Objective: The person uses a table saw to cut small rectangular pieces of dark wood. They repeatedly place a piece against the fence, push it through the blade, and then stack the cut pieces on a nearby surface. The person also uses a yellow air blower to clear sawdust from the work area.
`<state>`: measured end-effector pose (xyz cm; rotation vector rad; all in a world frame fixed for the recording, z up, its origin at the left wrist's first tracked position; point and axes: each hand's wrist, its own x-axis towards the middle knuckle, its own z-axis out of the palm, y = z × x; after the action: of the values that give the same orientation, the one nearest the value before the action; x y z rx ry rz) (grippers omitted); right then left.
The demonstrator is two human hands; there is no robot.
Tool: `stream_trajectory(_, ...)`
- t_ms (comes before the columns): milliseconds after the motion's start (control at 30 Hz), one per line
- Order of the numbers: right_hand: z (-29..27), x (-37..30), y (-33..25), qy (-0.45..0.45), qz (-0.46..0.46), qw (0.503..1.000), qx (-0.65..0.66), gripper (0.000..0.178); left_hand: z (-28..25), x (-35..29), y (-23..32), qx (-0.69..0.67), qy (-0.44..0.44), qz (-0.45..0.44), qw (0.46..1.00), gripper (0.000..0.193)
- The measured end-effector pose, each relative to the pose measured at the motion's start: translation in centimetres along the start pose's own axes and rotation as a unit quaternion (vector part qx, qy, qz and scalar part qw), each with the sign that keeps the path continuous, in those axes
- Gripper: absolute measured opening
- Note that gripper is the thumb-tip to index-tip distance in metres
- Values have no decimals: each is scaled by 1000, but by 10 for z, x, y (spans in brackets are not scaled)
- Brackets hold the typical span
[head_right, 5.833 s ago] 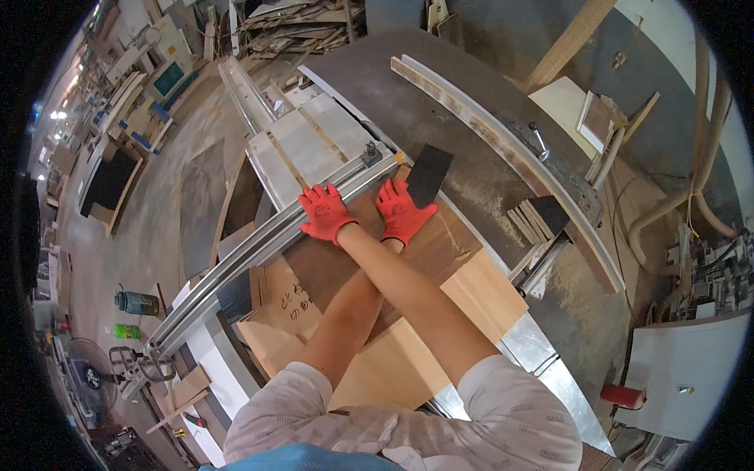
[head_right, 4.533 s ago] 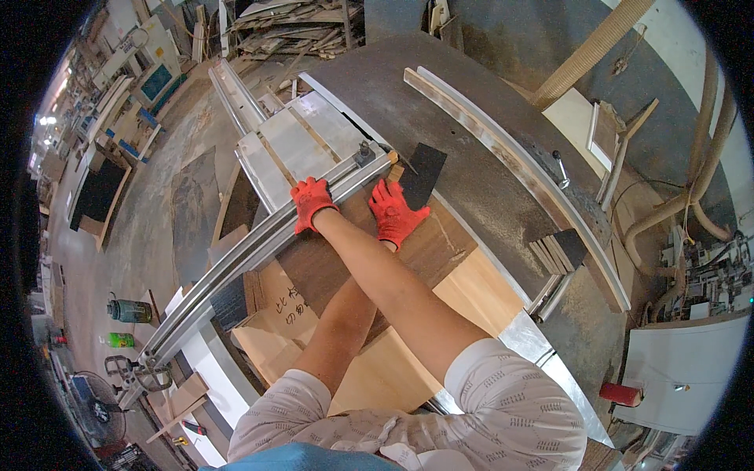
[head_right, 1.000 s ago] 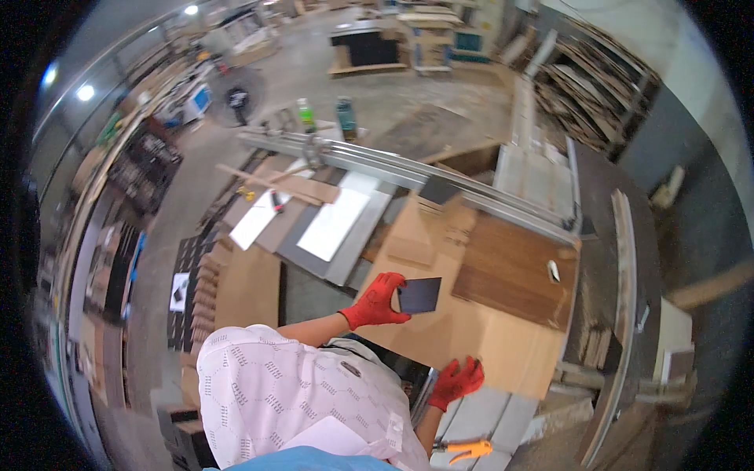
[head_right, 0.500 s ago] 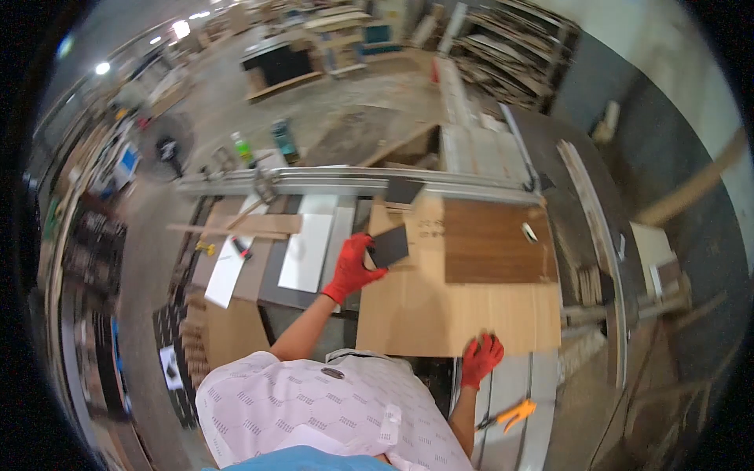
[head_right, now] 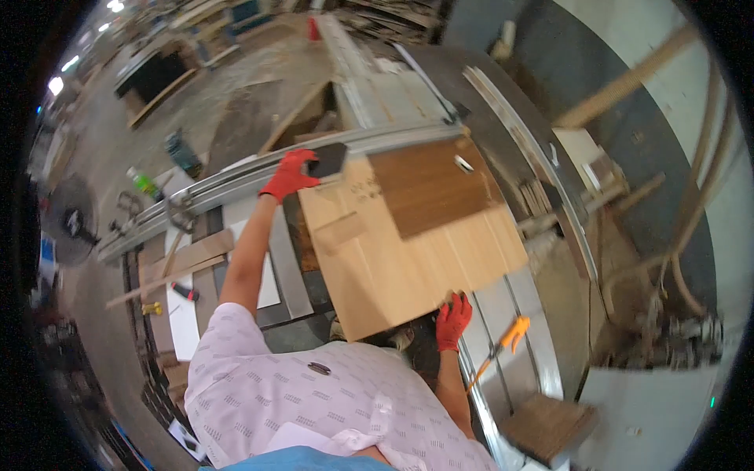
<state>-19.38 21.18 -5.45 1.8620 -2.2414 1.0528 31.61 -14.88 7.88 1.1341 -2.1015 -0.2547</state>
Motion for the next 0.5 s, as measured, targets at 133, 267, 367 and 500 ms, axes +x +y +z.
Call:
stream_trajectory(133,-30,-18,-3,-36,9,998,-46,41,9,-22,-43,23,15,32,999,72)
stream_trajectory(267,-71,-15,79,125,155,968,-151,44,23,-50,58,78,67,8,995,74)
stream_trajectory(367,-101,8,132,91,299,922,-229,60,65,-101,128,-7,-4,-7,1000,76)
stream_trajectory(500,-117,25,181,-80,461,855,-225,75,132,-163,206,-87,-149,67,983,68)
